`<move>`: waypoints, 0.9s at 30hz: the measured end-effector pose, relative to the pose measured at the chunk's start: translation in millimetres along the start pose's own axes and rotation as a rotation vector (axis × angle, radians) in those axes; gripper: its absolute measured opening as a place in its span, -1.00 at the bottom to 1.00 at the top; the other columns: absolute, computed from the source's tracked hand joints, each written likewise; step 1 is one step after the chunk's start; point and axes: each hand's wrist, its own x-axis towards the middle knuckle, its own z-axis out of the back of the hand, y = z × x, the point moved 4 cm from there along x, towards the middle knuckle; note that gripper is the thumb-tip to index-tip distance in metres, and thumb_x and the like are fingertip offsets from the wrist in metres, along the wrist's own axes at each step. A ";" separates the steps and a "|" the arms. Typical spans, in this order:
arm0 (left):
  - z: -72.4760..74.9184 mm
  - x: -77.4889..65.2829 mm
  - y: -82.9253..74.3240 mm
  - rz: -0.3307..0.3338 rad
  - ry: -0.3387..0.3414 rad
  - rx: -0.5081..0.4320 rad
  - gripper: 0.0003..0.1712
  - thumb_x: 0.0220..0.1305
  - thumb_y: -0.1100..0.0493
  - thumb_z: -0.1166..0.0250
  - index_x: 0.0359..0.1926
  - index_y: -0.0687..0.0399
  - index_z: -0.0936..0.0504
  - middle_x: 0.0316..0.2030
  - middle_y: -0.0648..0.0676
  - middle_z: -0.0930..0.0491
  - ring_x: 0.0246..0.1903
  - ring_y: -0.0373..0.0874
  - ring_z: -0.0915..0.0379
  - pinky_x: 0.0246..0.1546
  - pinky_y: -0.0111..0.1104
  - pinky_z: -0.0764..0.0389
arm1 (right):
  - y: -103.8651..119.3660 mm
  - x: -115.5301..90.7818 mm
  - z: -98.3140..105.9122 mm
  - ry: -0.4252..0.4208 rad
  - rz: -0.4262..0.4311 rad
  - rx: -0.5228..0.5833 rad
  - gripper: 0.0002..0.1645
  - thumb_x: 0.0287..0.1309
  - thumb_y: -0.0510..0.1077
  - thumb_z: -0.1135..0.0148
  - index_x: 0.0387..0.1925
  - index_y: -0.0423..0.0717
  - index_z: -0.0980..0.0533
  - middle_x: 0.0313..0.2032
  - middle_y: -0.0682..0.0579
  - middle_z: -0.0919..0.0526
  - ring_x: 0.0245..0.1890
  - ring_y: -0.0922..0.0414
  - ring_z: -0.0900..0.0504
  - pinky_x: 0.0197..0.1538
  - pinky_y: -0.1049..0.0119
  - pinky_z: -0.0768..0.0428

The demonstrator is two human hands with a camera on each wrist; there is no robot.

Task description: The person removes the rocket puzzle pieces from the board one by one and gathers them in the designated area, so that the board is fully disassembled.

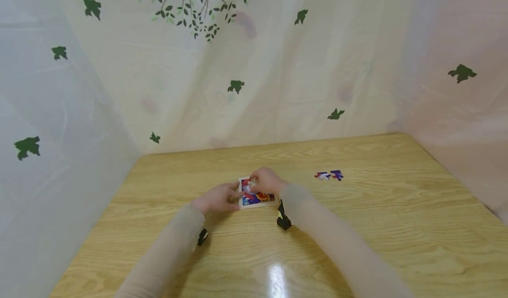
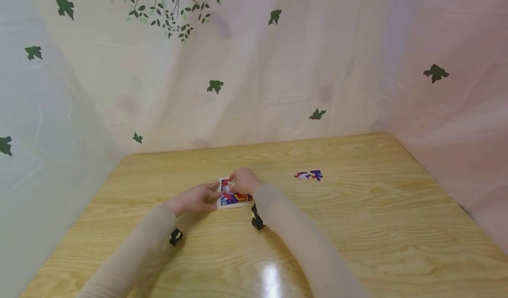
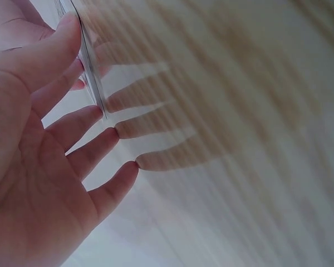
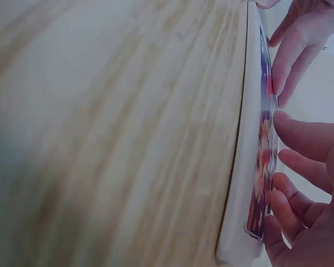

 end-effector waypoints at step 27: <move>2.3 11.6 -1.0 0.025 -0.008 0.012 -0.44 0.24 0.08 -0.28 0.26 0.05 -0.43 0.42 0.28 -0.06 0.38 0.22 -0.04 0.37 -0.02 -0.11 | -1.6 6.3 -2.0 -0.046 -0.143 0.193 -0.50 0.13 -0.20 -0.30 0.12 -0.28 -0.50 0.09 -0.16 -0.57 0.13 -0.04 -0.49 0.27 0.12 -0.39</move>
